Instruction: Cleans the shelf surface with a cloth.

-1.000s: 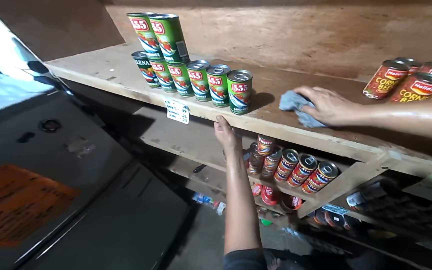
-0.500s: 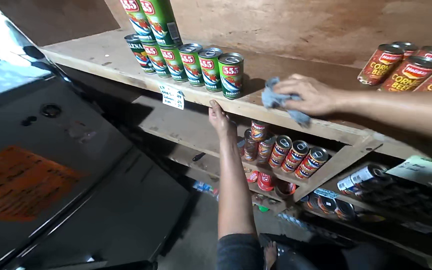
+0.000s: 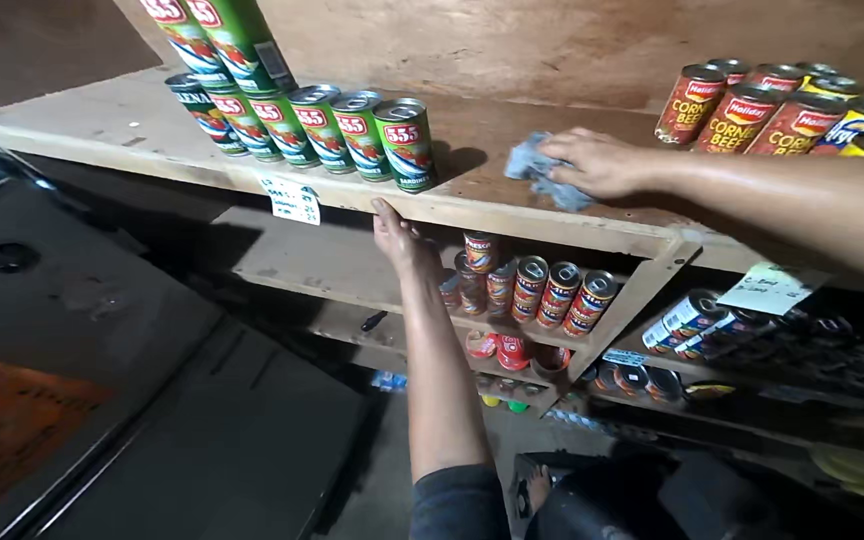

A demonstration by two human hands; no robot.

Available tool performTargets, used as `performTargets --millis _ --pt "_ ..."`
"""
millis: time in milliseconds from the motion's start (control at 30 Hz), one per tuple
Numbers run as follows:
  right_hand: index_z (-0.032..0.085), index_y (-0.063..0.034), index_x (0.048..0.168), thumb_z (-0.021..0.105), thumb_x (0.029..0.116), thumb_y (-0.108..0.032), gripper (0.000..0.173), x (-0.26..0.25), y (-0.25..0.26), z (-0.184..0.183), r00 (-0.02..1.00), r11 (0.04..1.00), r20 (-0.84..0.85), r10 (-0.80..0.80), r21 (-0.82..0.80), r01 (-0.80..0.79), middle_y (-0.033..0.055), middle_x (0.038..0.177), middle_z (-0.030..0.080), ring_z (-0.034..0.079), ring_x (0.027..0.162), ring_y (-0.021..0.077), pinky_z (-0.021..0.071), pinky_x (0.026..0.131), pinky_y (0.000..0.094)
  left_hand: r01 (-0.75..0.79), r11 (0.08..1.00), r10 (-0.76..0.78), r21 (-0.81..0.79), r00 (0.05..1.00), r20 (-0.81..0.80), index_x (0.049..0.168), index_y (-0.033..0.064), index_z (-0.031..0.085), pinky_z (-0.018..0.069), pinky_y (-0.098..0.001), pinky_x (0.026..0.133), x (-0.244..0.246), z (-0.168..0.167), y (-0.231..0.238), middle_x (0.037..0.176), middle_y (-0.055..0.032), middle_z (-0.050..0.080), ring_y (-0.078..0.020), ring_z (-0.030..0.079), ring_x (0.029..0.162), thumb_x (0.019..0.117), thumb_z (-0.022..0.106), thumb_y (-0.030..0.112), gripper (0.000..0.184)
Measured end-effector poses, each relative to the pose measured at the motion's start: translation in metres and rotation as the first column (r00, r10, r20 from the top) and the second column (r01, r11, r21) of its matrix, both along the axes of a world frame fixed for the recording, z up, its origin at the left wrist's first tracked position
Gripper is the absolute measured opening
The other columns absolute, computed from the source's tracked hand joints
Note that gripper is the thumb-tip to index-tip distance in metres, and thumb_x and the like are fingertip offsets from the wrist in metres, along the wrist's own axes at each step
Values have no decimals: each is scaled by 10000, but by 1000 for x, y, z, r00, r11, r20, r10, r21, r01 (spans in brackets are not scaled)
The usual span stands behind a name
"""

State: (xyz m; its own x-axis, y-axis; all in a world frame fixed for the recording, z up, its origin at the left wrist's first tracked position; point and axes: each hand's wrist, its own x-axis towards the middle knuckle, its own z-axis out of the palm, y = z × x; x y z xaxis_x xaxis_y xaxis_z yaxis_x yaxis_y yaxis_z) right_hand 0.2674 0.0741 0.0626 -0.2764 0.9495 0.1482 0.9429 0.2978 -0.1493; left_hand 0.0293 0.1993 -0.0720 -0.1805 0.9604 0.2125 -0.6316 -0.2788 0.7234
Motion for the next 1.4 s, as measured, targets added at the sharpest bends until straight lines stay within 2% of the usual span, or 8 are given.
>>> performTargets --millis 233,400,633,867,1067,1133,1267,1400 --pt "577 44 1378 471 1068 -119 366 36 -104 -3 952 953 43 -303 11 303 249 1427 559 493 1358 447 369 1125 610 3 1000 -3 -5 1000 13 1073 117 546 519 -211 601 1 -2 4 756 43 610 -31 585 622 1133 303 326 326" --pt "619 54 1288 466 1067 -133 327 39 -5 -3 898 898 8 -440 -4 440 313 1318 584 516 1278 515 393 1052 669 0 1000 0 10 999 46 1152 110 542 579 -262 723 3 -5 5 896 18 673 -67 672 780 1134 291 341 342" --pt "505 106 1386 593 1000 -159 477 52 96 13 627 631 -66 -776 -73 773 361 1428 493 432 1381 517 317 1098 692 -8 999 5 35 997 82 1085 115 549 564 -221 634 2 -7 7 794 43 658 -35 646 678 1131 311 276 291" --pt "624 -14 1344 516 1062 -214 362 -48 191 6 907 933 -222 -358 -106 343 259 1359 600 554 1296 411 395 1088 614 44 998 -44 36 999 15 1151 199 543 563 -184 709 -1 -12 -2 902 98 665 8 655 773 1120 332 407 298" --pt "685 -8 1282 542 1005 -83 321 -41 67 1 984 995 -155 88 61 -79 179 1366 630 548 1310 332 377 1129 498 13 1000 -13 13 1000 12 1166 120 535 587 -269 736 1 -6 2 908 30 677 -67 679 796 1131 287 344 336" --pt "683 18 1279 536 1002 -49 320 -3 22 0 988 997 -154 19 80 -7 201 1374 628 558 1314 354 374 1141 500 -3 1000 3 5 1000 6 1138 114 535 566 -244 679 1 -6 4 856 38 645 -50 641 719 1134 288 339 335" --pt "640 3 1317 482 1066 -137 329 59 11 5 884 887 -75 -462 -27 462 266 1330 619 557 1286 440 379 1094 629 -16 1000 17 10 1000 -18 1139 122 556 520 -214 598 3 -4 5 832 38 624 -34 584 642 1135 281 362 365" --pt "676 -48 1293 554 1033 -147 304 0 -7 7 870 879 -129 -476 -49 474 244 1355 607 513 1321 442 377 1099 630 -9 1000 10 6 998 -56 1107 149 565 508 -200 581 -3 -4 5 784 58 601 -22 556 603 1129 296 395 364"
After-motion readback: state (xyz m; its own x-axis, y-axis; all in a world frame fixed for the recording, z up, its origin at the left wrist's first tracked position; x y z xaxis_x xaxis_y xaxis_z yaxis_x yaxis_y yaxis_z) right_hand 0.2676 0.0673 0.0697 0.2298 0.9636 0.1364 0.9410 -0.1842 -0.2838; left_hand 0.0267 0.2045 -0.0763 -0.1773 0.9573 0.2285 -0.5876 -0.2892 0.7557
